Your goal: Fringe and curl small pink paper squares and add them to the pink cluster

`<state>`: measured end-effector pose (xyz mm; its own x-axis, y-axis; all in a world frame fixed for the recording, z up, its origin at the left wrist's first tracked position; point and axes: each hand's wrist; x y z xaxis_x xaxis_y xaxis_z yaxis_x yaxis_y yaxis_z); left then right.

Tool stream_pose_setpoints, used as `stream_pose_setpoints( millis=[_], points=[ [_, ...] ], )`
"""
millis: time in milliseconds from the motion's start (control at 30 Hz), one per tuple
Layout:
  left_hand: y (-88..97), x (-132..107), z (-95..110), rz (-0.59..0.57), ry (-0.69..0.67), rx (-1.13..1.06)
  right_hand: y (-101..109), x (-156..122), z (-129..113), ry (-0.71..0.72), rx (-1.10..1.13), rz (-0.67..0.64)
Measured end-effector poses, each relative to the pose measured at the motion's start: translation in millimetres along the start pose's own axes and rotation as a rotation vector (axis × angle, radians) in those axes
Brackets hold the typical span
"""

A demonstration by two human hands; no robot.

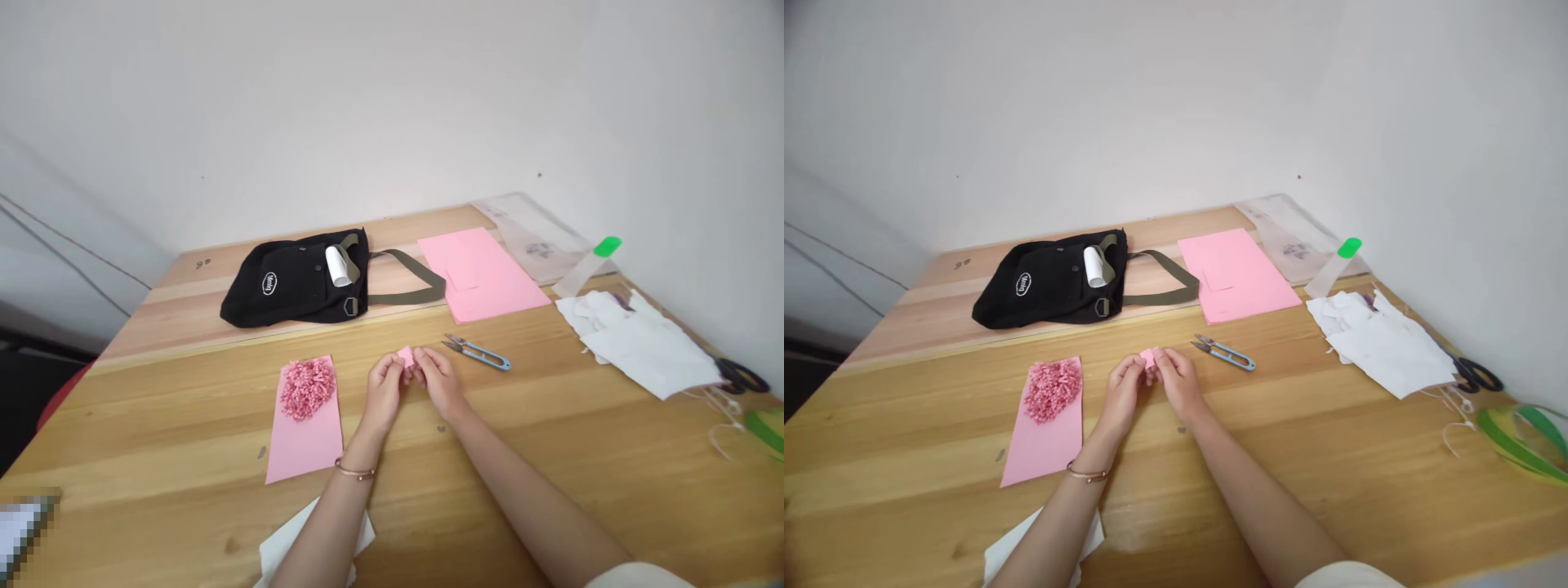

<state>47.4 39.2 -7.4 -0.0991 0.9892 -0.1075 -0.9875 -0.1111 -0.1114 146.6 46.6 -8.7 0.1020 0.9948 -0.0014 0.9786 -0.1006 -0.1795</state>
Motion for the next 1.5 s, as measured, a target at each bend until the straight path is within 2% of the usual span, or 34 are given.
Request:
stream_pose_setpoints(
  millis=[267, 500, 1500],
  points=[
    [-1.7, 1, -1, -0.010, -0.024, -0.002, 3, 2, 16, 0.031, -0.039, -0.031],
    [-2.0, 1, 1, 0.002, -0.017, 0.017, 2, 1, 9, 0.042, -0.094, -0.026],
    [-0.6, 0, 0, -0.040, -0.041, 0.025, 2, -1, 6, 0.040, -0.126, -0.041]
  ],
)
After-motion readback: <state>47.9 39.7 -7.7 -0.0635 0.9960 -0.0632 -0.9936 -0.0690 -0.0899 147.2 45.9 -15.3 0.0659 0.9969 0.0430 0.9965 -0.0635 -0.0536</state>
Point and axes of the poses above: each hand's wrist, its own x-axis towards the middle knuckle, its own y-axis out of the back of the hand, z = x × y, and after that the axes turned 5 degrees about z, right-handed
